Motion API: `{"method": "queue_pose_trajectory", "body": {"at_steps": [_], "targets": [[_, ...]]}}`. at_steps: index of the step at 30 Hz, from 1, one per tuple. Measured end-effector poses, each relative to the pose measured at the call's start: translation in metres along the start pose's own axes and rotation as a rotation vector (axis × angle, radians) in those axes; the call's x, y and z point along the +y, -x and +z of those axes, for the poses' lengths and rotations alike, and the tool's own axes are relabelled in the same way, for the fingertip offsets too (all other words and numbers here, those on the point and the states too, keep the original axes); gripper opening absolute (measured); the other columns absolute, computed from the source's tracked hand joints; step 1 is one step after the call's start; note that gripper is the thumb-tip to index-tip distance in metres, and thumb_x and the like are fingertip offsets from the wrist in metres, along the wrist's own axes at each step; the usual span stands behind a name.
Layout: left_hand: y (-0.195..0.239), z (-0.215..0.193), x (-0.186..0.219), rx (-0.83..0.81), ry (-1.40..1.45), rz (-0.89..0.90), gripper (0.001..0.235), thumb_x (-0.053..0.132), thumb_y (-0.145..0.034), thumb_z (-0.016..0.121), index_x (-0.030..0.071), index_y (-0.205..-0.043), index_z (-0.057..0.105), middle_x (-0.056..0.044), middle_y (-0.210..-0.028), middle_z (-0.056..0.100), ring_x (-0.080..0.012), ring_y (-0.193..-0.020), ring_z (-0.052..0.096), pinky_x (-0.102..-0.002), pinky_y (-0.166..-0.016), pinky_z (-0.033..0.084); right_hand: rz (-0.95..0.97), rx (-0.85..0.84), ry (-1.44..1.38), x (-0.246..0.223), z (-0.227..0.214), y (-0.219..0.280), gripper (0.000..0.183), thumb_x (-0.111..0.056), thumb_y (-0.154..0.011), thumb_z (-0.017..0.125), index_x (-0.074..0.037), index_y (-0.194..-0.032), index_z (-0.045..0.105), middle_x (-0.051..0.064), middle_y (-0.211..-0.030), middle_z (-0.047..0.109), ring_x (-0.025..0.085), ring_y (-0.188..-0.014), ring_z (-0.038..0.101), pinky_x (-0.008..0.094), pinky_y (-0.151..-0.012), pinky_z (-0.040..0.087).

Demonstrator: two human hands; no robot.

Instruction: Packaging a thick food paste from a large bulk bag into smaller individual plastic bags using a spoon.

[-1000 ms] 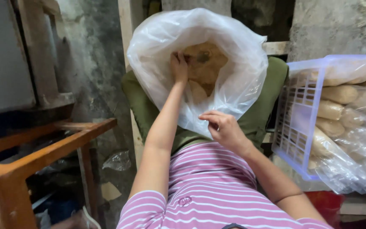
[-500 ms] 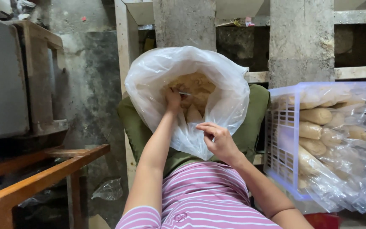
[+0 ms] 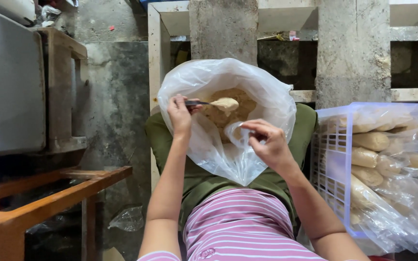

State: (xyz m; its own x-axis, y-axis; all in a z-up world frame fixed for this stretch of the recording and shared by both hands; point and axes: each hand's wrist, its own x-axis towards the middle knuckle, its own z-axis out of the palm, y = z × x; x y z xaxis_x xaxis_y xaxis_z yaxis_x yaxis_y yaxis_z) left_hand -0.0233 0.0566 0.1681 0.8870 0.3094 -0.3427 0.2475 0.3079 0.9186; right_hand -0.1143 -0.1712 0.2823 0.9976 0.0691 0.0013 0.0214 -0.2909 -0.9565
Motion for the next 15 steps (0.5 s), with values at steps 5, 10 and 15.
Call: {"method": "queue_pose_trajectory", "body": {"at_steps": [5, 10, 15], "targets": [[-0.007, -0.013, 0.025, 0.026, 0.05, 0.08, 0.024, 0.031, -0.105, 0.035, 0.01, -0.098, 0.045, -0.024, -0.083, 0.072, -0.026, -0.063, 0.074, -0.029, -0.059, 0.063, -0.006, 0.023, 0.069, 0.021, 0.004, -0.019, 0.036, 0.009, -0.077, 0.059, -0.006, -0.105, 0.076, 0.01, -0.099, 0.073, 0.016, -0.057, 0.068, 0.025, -0.052, 0.054], [0.019, -0.002, 0.071, 0.042, -0.01, 0.154, 0.027, 0.033, -0.105, 0.037, 0.01, -0.094, 0.047, -0.023, -0.08, 0.072, -0.0263, -0.059, 0.073, -0.031, -0.058, 0.064, -0.049, 0.012, 0.153, 0.064, 0.006, -0.041, 0.036, 0.001, -0.078, 0.064, -0.01, -0.11, 0.075, 0.01, -0.105, 0.072, 0.025, -0.071, 0.071, 0.032, -0.058, 0.053], [0.046, 0.017, 0.108, -0.066, -0.04, 0.346, 0.027, 0.027, -0.103, 0.038, 0.007, -0.09, 0.05, -0.022, -0.072, 0.07, -0.0228, -0.054, 0.071, -0.027, -0.054, 0.061, -0.064, 0.015, 0.082, 0.06, 0.003, -0.049, 0.037, 0.002, -0.084, 0.061, -0.008, -0.118, 0.07, 0.011, -0.114, 0.067, 0.012, -0.071, 0.062, 0.026, -0.061, 0.049]]}}
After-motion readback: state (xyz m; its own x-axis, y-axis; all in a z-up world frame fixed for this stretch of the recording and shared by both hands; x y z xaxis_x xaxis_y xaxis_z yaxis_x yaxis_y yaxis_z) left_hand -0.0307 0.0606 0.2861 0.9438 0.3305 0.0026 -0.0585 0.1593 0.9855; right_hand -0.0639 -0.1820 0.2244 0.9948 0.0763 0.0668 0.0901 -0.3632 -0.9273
